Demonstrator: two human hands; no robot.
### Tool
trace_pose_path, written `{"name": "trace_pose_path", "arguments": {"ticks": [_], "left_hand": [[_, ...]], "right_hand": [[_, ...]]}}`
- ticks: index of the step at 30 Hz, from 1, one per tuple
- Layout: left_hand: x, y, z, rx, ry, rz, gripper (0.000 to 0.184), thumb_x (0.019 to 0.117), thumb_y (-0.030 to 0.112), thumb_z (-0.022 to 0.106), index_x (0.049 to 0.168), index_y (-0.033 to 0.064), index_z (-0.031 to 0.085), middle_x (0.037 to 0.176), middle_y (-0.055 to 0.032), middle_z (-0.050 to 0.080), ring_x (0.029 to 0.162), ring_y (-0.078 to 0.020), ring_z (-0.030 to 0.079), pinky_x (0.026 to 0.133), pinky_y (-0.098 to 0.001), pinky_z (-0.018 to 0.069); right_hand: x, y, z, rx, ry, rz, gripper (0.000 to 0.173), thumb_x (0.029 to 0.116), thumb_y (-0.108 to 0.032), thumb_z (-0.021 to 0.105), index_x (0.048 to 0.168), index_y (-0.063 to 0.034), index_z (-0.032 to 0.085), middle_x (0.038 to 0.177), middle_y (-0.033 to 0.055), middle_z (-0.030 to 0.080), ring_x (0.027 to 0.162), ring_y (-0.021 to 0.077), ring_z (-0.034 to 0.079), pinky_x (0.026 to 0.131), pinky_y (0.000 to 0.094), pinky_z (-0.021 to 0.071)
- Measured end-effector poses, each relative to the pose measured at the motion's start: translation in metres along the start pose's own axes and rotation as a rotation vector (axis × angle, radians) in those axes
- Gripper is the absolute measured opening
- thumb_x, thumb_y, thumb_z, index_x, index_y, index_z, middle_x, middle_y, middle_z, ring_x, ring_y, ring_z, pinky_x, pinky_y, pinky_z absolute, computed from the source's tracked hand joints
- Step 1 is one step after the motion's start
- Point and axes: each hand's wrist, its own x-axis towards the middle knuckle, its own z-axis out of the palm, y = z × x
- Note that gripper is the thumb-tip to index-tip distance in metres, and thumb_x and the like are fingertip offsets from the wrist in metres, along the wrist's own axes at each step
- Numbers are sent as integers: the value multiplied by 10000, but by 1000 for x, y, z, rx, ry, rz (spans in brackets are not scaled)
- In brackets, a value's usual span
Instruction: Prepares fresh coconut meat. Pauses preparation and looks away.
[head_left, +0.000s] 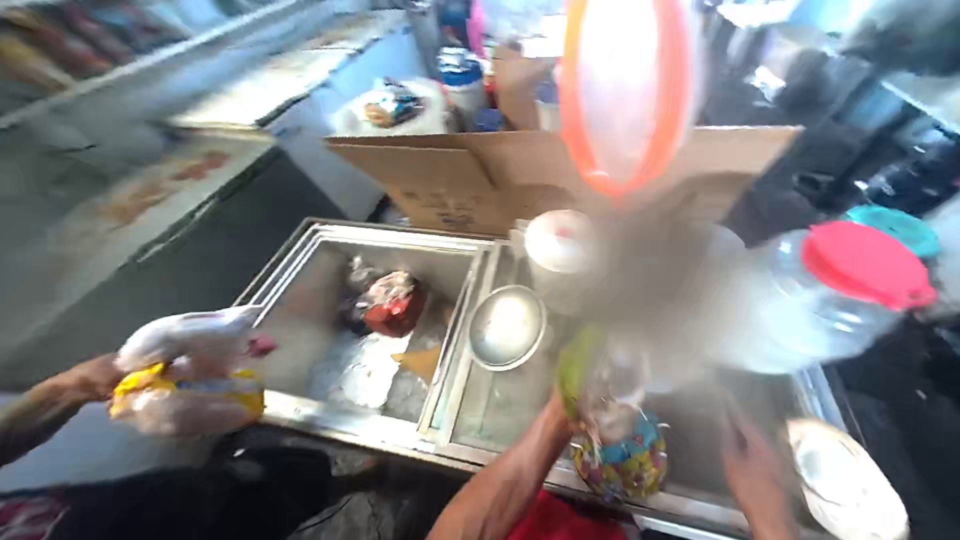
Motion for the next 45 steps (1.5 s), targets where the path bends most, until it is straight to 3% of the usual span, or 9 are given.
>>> {"name": "trace_pose_path", "arguments": {"ticks": [2,6,10,13,17,26,32,38,45], "left_hand": [[-7,-7,-7,-217,-61,-248,692,1047,586,76,1018,198,648,843,-2,726,760,-118,699,674,-331,599],[-10,-64,-46,-274,-90,-357,693,1043,615,137,1138,173,661,974,-58,747,882,-177,719,747,-388,611],[-5,-68,-53,69,58,-512,606,1085,516,181,1156,122,635,949,-78,730,853,-199,706,732,-420,596],[8,-57,-59,563,-58,-344,465,1097,385,343,1394,90,544,1221,-103,674,1080,-192,658,920,-427,559],[16,-38,-52,853,-196,-294,757,898,382,708,1535,107,406,1288,-165,648,1052,-242,692,885,-446,598],[10,-70,-71,1001,-274,-219,538,1027,259,444,1539,97,413,1339,-162,626,1136,-218,663,962,-436,559],[5,-59,-22,1766,-464,4,1288,646,535,901,1654,267,144,1678,-190,162,1365,-423,464,987,-583,516],[23,-71,-17,1930,-575,-42,1181,736,402,889,1650,301,148,1667,-199,172,1332,-477,463,951,-610,522],[28,-71,-22,1974,-653,-17,1286,612,575,912,1633,390,153,1676,-104,204,1339,-424,479,928,-612,537]], "right_hand": [[-17,3,1,137,-7,15,487,1061,-138,489,1514,37,462,1206,297,676,959,380,706,878,577,561],[-59,11,19,275,-72,100,511,1063,-177,492,1530,25,438,970,188,694,667,191,629,633,397,570],[-103,18,43,235,-50,148,479,1041,-234,522,1485,-57,546,1009,147,736,717,203,678,699,442,598],[-122,25,55,241,-103,225,461,1052,-233,517,1488,-90,553,1093,134,735,775,195,692,747,439,603],[-139,28,65,286,-175,301,454,1066,-233,506,1498,-101,542,1116,118,733,826,182,702,784,406,605],[-114,2,61,325,-423,474,502,1095,-271,415,1576,-127,426,969,100,697,658,185,651,650,392,593],[-83,-30,66,459,-487,716,495,1128,-261,334,1593,-93,352,877,106,643,491,155,585,455,317,540],[-68,-48,79,10,-649,425,530,1049,-136,446,1569,-68,365,1201,220,682,1141,366,671,996,534,528],[-55,-38,20,-301,-891,308,308,1021,-139,503,1297,-72,621,1246,229,656,1168,428,639,908,645,521]]}}
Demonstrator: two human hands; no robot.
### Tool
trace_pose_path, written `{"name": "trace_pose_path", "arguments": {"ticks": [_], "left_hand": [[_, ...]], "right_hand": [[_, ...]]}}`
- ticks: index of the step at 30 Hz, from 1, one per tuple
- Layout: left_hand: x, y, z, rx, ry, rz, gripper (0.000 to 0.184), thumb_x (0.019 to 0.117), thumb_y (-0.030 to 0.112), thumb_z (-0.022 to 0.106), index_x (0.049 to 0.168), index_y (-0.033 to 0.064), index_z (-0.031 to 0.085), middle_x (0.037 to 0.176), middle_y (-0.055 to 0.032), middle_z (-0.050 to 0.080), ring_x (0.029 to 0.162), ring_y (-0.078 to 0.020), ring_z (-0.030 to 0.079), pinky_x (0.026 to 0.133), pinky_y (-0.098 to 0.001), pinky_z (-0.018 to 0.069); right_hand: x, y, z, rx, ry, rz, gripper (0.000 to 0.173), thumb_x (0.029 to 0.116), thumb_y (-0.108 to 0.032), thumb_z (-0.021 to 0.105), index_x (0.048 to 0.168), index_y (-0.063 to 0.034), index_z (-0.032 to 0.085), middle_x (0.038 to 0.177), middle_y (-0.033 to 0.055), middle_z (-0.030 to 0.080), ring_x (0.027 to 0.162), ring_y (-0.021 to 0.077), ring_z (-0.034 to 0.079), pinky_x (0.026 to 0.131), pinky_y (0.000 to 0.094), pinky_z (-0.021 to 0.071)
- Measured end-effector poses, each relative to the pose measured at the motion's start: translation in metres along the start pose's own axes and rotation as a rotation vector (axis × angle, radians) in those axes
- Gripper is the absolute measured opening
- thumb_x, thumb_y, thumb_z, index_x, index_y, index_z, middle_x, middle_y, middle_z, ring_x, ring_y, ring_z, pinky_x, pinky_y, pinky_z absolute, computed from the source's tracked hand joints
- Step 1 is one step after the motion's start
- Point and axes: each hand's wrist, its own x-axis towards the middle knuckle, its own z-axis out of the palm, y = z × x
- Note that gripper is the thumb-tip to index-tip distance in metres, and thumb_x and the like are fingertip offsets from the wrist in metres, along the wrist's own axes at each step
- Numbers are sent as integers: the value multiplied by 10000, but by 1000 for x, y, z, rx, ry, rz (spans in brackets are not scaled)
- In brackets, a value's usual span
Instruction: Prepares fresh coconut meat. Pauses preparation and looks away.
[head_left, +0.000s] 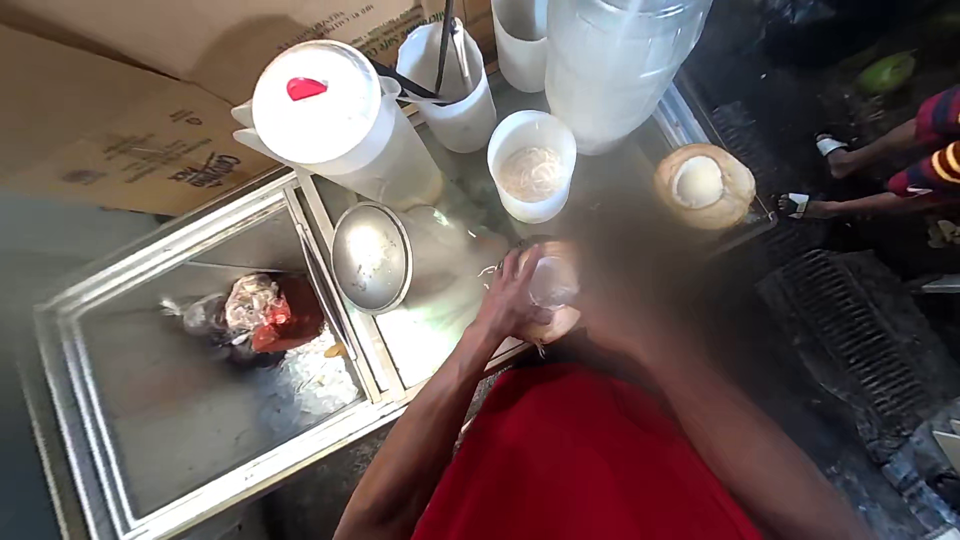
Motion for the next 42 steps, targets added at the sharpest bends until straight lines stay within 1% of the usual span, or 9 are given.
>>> {"name": "trace_pose_path", "arguments": {"ticks": [6,11,15,21,23,25,29,35,42], "left_hand": [[-2,-6,6,-83,105,134,1176,681,504,884,1634,311,223,1655,-179,243,1421,-438,403,1018,-614,490],[-2,-4,2,-24,23,43,1261,624,629,871,1638,365,170,1671,-162,210,1417,-452,401,1026,-633,480],[-4,-3,9,-58,130,77,1174,655,575,850,1626,290,254,1630,-215,275,1338,-489,465,973,-624,507],[-3,-10,9,-43,78,108,1263,607,593,894,1634,312,215,1667,-178,209,1388,-469,421,1005,-631,489],[-8,-15,10,-64,95,124,1264,607,563,905,1634,302,217,1664,-184,206,1386,-456,433,1014,-622,487],[-8,-21,13,-101,128,177,1243,624,550,899,1634,289,223,1660,-179,216,1409,-427,418,1046,-595,477],[-11,-30,14,-117,127,258,1274,613,553,927,1633,263,221,1650,-186,236,1432,-407,395,1088,-578,455],[-4,-30,7,-76,67,293,1266,625,602,903,1635,281,211,1657,-162,235,1443,-379,398,1063,-561,489],[20,-24,-40,71,-136,420,1198,574,280,995,1578,395,352,1655,-71,284,1398,-419,426,958,-647,508]], "right_hand": [[3,-32,27,141,39,55,541,1042,-128,467,1565,-51,352,1263,263,636,1167,437,646,926,606,536],[-26,-20,-9,103,-32,55,309,986,-92,547,1287,-55,612,1228,227,660,1151,423,646,874,635,534],[3,-32,19,225,99,86,544,1042,-116,473,1572,-69,359,1272,259,634,1172,438,641,917,609,540],[-25,-16,-2,225,-77,25,310,998,-108,535,1291,-30,603,1261,241,640,1188,425,624,919,653,511],[-5,-12,8,434,-18,31,333,1080,-192,439,1358,-53,559,1153,214,662,1006,349,680,852,550,548],[9,-14,24,613,19,12,374,1109,-249,387,1434,-104,503,940,151,618,683,241,628,624,410,544],[-12,-17,28,300,-83,-39,329,1019,-131,505,1334,-64,571,1232,224,652,1156,413,642,905,642,522],[7,-15,22,387,45,-23,356,1063,-176,468,1391,-78,563,1232,229,661,1163,404,645,953,614,518],[-17,-9,16,161,-23,46,326,1042,-189,497,1339,-127,616,1278,206,657,1204,426,624,938,663,508]]}}
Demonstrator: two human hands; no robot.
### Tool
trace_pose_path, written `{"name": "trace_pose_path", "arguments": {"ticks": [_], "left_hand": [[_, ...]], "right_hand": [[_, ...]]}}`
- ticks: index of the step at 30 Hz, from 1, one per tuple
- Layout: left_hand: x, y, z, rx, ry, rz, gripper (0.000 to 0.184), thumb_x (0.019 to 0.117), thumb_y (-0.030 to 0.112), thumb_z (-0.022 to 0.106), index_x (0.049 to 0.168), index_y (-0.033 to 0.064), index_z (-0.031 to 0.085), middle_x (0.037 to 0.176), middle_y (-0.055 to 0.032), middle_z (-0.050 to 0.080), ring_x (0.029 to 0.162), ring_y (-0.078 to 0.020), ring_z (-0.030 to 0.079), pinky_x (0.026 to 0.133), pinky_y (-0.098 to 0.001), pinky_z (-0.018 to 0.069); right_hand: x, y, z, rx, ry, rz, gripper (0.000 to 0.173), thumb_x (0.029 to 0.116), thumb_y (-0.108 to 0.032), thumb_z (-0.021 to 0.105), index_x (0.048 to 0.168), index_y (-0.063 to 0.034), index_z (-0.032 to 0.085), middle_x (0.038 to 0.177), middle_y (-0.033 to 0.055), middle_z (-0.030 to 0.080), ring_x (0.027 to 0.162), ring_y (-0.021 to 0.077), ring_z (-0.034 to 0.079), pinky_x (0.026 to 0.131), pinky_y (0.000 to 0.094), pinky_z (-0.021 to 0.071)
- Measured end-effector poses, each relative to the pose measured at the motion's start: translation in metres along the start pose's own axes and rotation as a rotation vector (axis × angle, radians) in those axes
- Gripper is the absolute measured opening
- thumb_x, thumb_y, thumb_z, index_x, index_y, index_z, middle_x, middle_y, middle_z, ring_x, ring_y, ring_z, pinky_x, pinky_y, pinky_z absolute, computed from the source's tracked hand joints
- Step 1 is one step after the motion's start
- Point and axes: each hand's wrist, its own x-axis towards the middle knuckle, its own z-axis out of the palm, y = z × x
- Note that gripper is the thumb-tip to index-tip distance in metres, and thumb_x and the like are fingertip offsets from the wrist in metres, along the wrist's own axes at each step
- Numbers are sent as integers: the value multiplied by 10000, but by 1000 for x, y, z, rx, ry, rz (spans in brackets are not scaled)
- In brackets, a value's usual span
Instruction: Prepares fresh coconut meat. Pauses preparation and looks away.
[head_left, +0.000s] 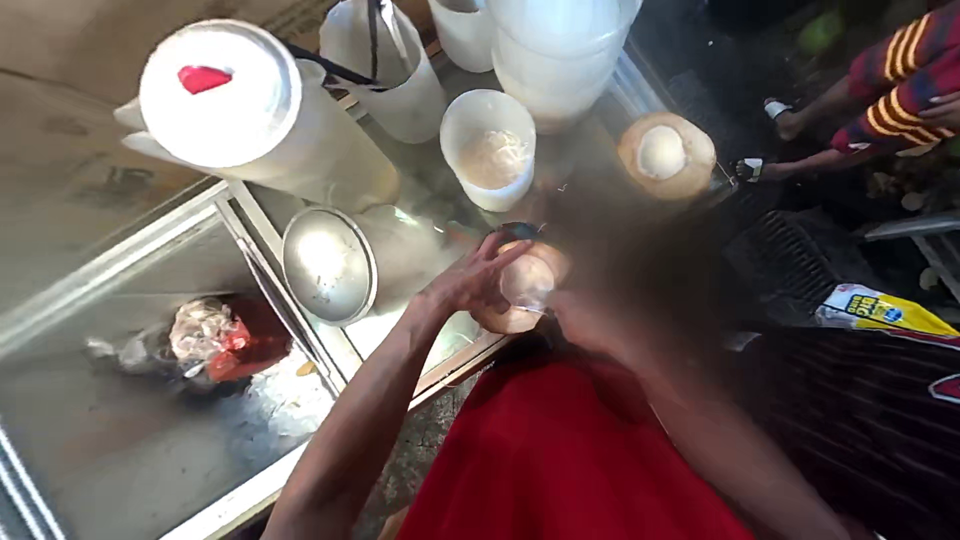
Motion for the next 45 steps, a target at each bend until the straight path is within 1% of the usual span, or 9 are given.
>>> {"name": "trace_pose_path", "arguments": {"ticks": [9,13,17,20,23,26,30,40,45], "left_hand": [[-24,35,55,-36,172,-486,1348,517,829,796,1631,418,158,1684,-197,126,1462,-521,250,937,-680,488],[-23,3,41,-56,109,-243,1286,550,731,853,1619,444,197,1664,-173,208,1449,-469,299,964,-663,473],[-25,-23,29,-39,133,-91,1213,597,632,900,1605,442,253,1703,-105,117,1487,-417,263,1055,-617,442],[-63,-19,56,-244,618,-253,921,772,512,831,1552,216,442,1586,-165,392,1400,-382,439,1075,-571,459],[-80,32,95,-970,678,-642,682,974,312,638,1525,15,369,1323,-174,608,1099,-237,665,890,-424,588],[-60,65,115,-1477,674,-663,635,1053,255,516,1558,12,218,1314,-218,586,1071,-263,697,867,-450,629],[-36,48,88,-1275,797,-645,638,969,262,620,1476,-13,347,1222,-200,626,1007,-235,692,838,-422,610],[17,52,88,-1161,1089,-650,433,1004,310,572,1380,96,583,1100,-137,690,966,-217,677,858,-450,562],[2,31,87,-1117,1020,-537,373,1034,253,479,1345,89,602,1051,-96,687,892,-160,664,804,-401,564]], "right_hand": [[23,-10,20,123,65,-26,397,1054,-185,445,1429,-106,549,1222,211,672,1148,386,657,953,593,530],[6,-12,11,-122,-69,-60,305,1036,-179,487,1295,-100,626,1192,195,679,1131,396,658,897,625,539],[11,-13,-9,-107,36,0,427,1063,-233,463,1482,-177,519,1236,180,686,1149,383,665,943,614,531],[13,-5,-11,-42,189,74,534,1039,-284,524,1549,-162,426,1301,224,636,1160,405,650,958,599,526],[22,24,-1,174,235,131,802,992,-392,615,1654,-187,213,1483,239,474,1101,367,659,925,535,563],[36,47,19,410,146,67,792,1021,-391,588,1655,-146,181,1362,211,553,705,232,681,616,406,603],[31,33,23,552,66,60,481,1087,-360,469,1495,-105,444,967,129,678,521,178,612,469,334,534],[35,-24,20,538,76,52,322,1098,-227,393,1272,-31,579,753,87,598,490,155,554,470,325,505],[8,-20,11,152,-117,-196,340,1086,-199,400,1311,-54,611,1051,172,655,932,305,660,829,521,536]]}}
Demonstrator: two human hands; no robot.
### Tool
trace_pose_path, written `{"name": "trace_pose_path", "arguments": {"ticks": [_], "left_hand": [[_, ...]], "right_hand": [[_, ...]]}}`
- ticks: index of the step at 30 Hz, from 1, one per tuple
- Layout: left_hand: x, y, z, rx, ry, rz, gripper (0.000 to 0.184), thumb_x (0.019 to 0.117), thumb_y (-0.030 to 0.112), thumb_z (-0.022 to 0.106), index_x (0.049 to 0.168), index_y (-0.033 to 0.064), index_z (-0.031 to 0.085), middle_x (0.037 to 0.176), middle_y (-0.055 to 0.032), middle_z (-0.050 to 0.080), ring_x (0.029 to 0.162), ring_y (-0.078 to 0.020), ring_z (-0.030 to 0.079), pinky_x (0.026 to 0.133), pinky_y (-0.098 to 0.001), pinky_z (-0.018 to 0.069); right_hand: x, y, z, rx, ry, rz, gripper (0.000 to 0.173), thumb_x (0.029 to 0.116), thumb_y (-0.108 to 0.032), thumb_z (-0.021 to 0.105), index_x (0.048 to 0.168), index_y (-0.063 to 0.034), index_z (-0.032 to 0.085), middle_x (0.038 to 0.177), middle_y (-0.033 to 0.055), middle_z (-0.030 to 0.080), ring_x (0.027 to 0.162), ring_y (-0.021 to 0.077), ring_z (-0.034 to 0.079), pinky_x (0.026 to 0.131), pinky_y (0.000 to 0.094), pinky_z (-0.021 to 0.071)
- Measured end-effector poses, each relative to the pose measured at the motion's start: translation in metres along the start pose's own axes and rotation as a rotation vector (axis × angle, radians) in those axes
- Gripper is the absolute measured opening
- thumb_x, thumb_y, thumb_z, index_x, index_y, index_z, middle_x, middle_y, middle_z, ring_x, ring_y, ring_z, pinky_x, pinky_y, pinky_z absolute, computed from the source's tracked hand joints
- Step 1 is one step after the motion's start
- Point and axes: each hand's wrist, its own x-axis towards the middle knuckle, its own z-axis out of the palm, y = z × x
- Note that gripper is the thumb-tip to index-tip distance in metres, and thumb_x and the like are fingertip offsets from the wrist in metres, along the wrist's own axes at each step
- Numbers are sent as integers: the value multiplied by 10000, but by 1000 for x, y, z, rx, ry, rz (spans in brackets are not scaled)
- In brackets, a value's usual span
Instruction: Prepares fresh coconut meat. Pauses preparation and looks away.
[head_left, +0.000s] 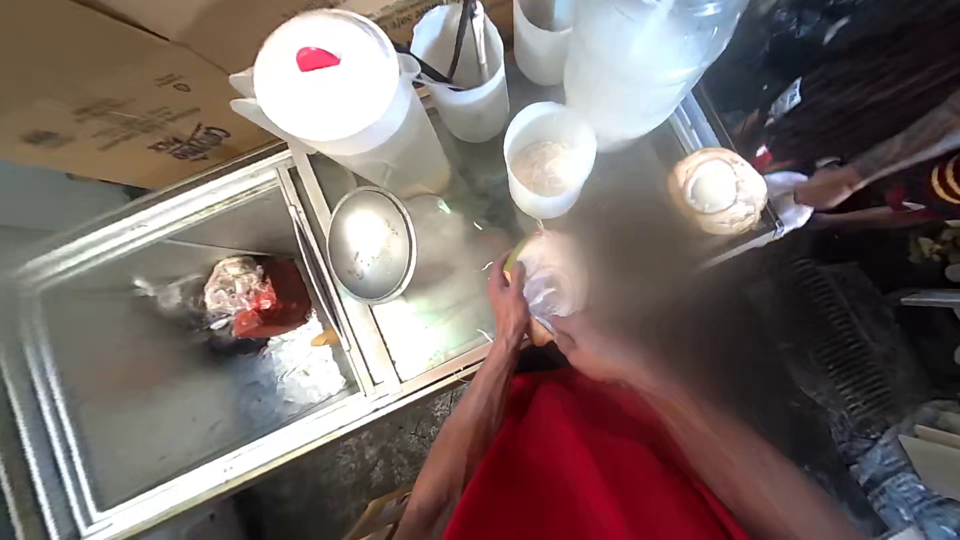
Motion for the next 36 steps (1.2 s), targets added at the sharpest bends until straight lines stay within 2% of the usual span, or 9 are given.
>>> {"name": "trace_pose_path", "arguments": {"ticks": [2,5,11,15,19,26,29,32,36], "left_hand": [[4,1,-5,-2,-25,-11,382,1068,253,429,1375,84,580,1088,-98,691,941,-154,673,855,-396,570],[-3,1,5,3,35,-11,382,1061,258,441,1379,98,580,1087,-99,688,935,-158,668,842,-404,564],[0,2,0,96,-32,89,361,1054,238,447,1336,82,610,1110,-93,689,953,-159,667,851,-413,558],[-7,3,6,49,-8,88,364,1067,242,422,1350,106,607,1126,-70,695,954,-132,667,847,-383,561],[-4,1,3,70,14,100,363,1063,251,421,1325,105,625,1064,-65,692,899,-131,659,811,-385,556],[-2,4,6,-31,32,32,390,1103,247,364,1393,95,576,1125,-84,685,977,-133,663,874,-369,557],[0,1,9,-49,94,16,385,1105,248,358,1365,81,588,1071,-82,674,939,-129,652,849,-362,558],[5,-3,-3,21,-22,53,406,1096,269,351,1363,101,607,1069,-57,689,919,-110,654,830,-354,559],[5,-4,4,-17,-17,85,378,1083,212,384,1349,68,611,1031,-52,672,870,-99,630,803,-327,547]], "right_hand": [[-3,8,-13,7,40,31,372,1095,-208,395,1355,-52,610,1118,193,669,988,320,667,877,532,535],[23,11,-1,186,211,137,383,1093,-245,392,1389,-71,560,927,139,639,672,227,626,611,413,547],[0,10,0,-49,-18,6,384,1092,-202,401,1414,-68,562,1148,191,669,1047,335,663,911,546,528],[19,13,2,120,188,95,371,1091,-235,394,1384,-79,560,1001,153,649,747,247,648,687,448,556],[9,5,13,8,17,18,359,1093,-210,397,1377,-64,559,1123,186,665,1028,328,667,896,537,531],[28,12,12,601,187,130,441,1130,-271,340,1537,-133,437,806,64,589,460,128,516,425,283,482],[26,8,25,324,128,4,433,1111,-225,342,1498,-84,475,865,105,606,589,193,587,548,366,525],[6,16,1,-48,-25,-48,429,1099,-224,393,1490,-106,524,1266,192,654,1149,340,646,982,553,505],[23,13,6,124,202,67,403,1082,-235,406,1434,-106,553,1083,168,670,862,283,677,759,485,561]]}}
